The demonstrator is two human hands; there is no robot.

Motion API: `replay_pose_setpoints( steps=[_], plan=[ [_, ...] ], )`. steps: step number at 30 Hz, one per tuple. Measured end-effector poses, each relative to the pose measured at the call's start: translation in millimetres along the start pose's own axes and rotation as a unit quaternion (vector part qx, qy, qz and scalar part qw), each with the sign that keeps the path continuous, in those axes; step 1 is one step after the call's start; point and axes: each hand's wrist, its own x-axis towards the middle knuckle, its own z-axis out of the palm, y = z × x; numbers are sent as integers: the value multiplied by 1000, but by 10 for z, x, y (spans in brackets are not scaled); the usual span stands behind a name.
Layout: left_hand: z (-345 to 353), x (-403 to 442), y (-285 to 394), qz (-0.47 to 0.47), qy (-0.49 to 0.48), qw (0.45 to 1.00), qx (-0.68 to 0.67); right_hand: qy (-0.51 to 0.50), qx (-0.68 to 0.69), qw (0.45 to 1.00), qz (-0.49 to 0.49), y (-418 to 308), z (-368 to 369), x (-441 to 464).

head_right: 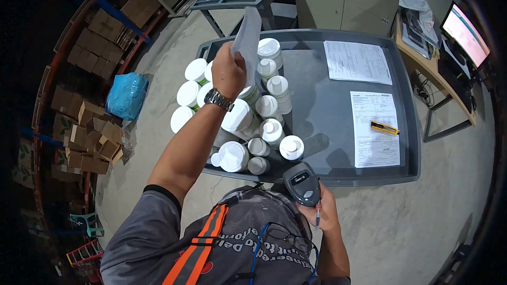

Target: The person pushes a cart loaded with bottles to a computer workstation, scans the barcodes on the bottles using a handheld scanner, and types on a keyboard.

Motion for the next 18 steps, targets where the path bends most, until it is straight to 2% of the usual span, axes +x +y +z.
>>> replay_pose_setpoints(
  steps=[4,7,10,12,14,16,18],
  plan=[
    [-17,76,-30,20,25,999,-2,3,7,1000,6,10,-50,25],
    [-16,-17,-35,-25,-21,999,11,6,7,1000,4,-22,-71,28],
    [-54,-230,-45,-76,-69,995,10,23,36,999,15,-4,-50,13],
    [-77,-452,-41,-131,-73,989,-12,29,58,997,28,31,-37,0],
    [-165,-730,79,-164,-69,983,-39,28,10,1000,-6,104,-82,-14],
    [-212,-1059,165,-180,-49,979,-87,27,53,998,32,165,-80,-34],
    [-351,-1363,375,-290,-79,937,-175,40,3,999,30,15,-49,-34]
  ],
)
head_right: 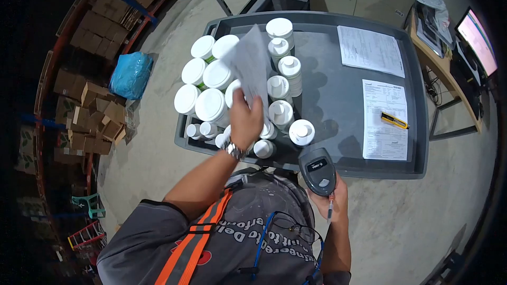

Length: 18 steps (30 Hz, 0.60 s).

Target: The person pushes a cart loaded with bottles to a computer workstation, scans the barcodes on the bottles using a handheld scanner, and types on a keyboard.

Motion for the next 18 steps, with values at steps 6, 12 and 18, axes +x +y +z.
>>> replay_pose_setpoints(
  steps=[6,12,18],
  plan=[
    [-50,-626,-490,42,-87,995,-16,-19,-16,999,-31,-31,53,15],
    [-334,-286,-339,-24,12,985,-170,-37,-29,998,-37,-75,138,17],
    [-206,-417,-612,-162,-2,939,-302,-55,-12,998,-20,-103,199,29]
  ],
)
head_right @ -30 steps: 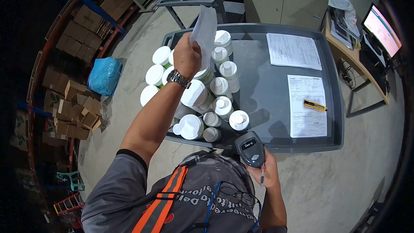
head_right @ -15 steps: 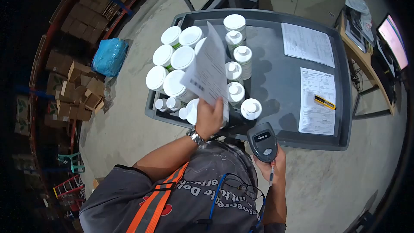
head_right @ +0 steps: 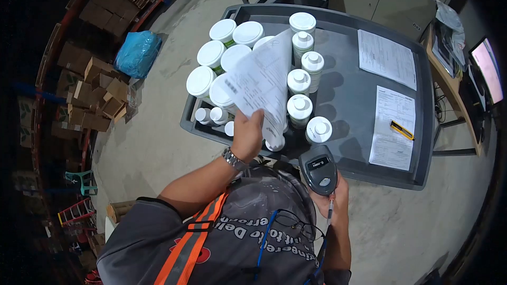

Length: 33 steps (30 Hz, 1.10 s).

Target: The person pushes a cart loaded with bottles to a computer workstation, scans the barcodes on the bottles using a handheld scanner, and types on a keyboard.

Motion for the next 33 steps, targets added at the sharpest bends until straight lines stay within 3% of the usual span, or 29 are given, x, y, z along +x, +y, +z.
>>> replay_pose_setpoints(
  steps=[2,4,5,7,8,10,12,14,15,16,17,18,20,22,23,25,29,33],
  plan=[
    [11,-181,-216,-23,7,999,-23,9,-1,1000,4,4,6,-22],
    [12,-349,-317,-146,-48,988,16,14,-2,1000,7,11,-5,-28],
    [-1,-391,-303,-146,-48,988,17,18,-21,1000,4,21,-16,-37],
    [-5,-458,-206,-132,-158,946,252,22,-39,999,-1,40,-38,-55],
    [27,-469,-119,-131,-159,946,252,25,-13,1000,10,47,-47,-63],
    [83,-480,62,73,-65,965,245,30,17,999,23,75,-69,-76],
    [58,-445,141,96,-59,961,254,33,-49,998,8,108,-117,-83],
    [-19,-415,170,100,-342,859,368,27,-25,999,3,118,-110,-60],
    [-81,-359,138,121,-432,797,404,26,-1,1000,1,120,-101,-51],
    [-109,-274,201,119,-432,797,406,25,1,1000,3,113,-107,-39],
    [-121,-136,310,204,-385,782,447,5,-6,1000,-8,90,-119,-27],
    [-117,21,433,288,-336,757,481,-14,-13,1000,-18,68,-120,-26],
    [-19,407,798,354,-302,677,570,-17,-23,1000,1,-28,-63,6],
    [-3,747,925,400,-321,504,695,-27,-36,999,14,-82,57,-5],
    [7,870,945,403,-320,503,694,-54,-42,998,5,-92,132,3],
    [80,1060,915,374,-396,429,720,-98,-50,994,-12,-98,290,13],
    [210,1048,906,323,-399,447,733,-144,-143,978,42,-100,639,14],
    [217,1192,1170,363,-451,390,716,-61,-107,990,74,-40,991,110]
  ],
)
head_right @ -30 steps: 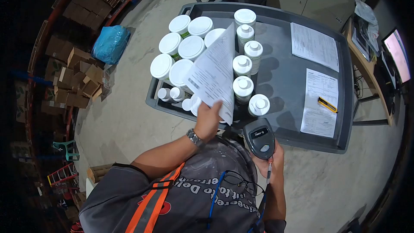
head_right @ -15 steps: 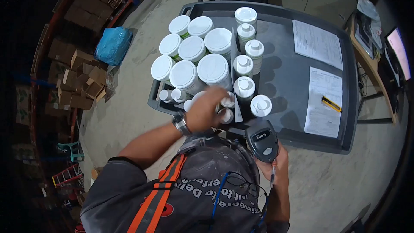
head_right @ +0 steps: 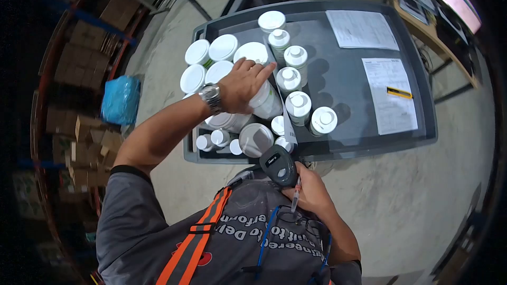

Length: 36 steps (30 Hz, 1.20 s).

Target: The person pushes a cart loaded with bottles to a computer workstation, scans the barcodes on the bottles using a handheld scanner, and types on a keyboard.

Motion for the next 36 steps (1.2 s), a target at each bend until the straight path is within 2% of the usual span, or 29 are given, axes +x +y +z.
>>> replay_pose_setpoints(
  steps=[1,4,5,7,10,13,15,17,19,22,23,25,27,28,29,31,36],
  plan=[
    [-79,-21,-72,17,0,1000,4,15,7,1000,4,-11,60,33],
    [-338,-141,-274,111,20,989,-94,65,21,997,27,-32,260,94],
    [-393,-168,-351,122,18,988,-95,74,24,996,32,-7,328,97],
    [-493,-198,-485,219,42,974,-50,134,77,988,2,83,466,150],
    [-531,-222,-518,250,48,967,-15,191,164,968,-25,134,644,212],
    [-535,-210,-544,288,64,956,1,207,194,958,-48,133,739,235],
    [-552,-186,-552,316,77,946,3,209,180,961,-36,86,764,227],
    [-549,-162,-534,301,33,953,12,211,167,963,-25,79,793,221],
    [-420,-121,-534,318,58,946,20,228,113,967,0,128,836,213],
    [-215,-42,-466,307,41,950,42,241,133,961,34,-18,836,141],
    [-147,30,-496,339,64,939,-1,241,130,961,28,-25,838,117],
    [-116,238,-653,297,-9,940,-165,266,173,948,33,-4,830,21],
    [-132,498,-890,174,75,956,-225,276,182,943,48,-28,808,-69],
    [-122,636,-1011,112,60,983,-134,289,185,938,56,3,800,-106],
    [25,693,-1029,114,62,982,-136,302,185,933,67,-10,781,-144],
    [237,741,-956,-25,4,996,-90,308,172,933,71,-105,722,-231],
    [215,860,-973,-22,5,997,-74,297,164,939,49,-395,641,-193]
  ],
)
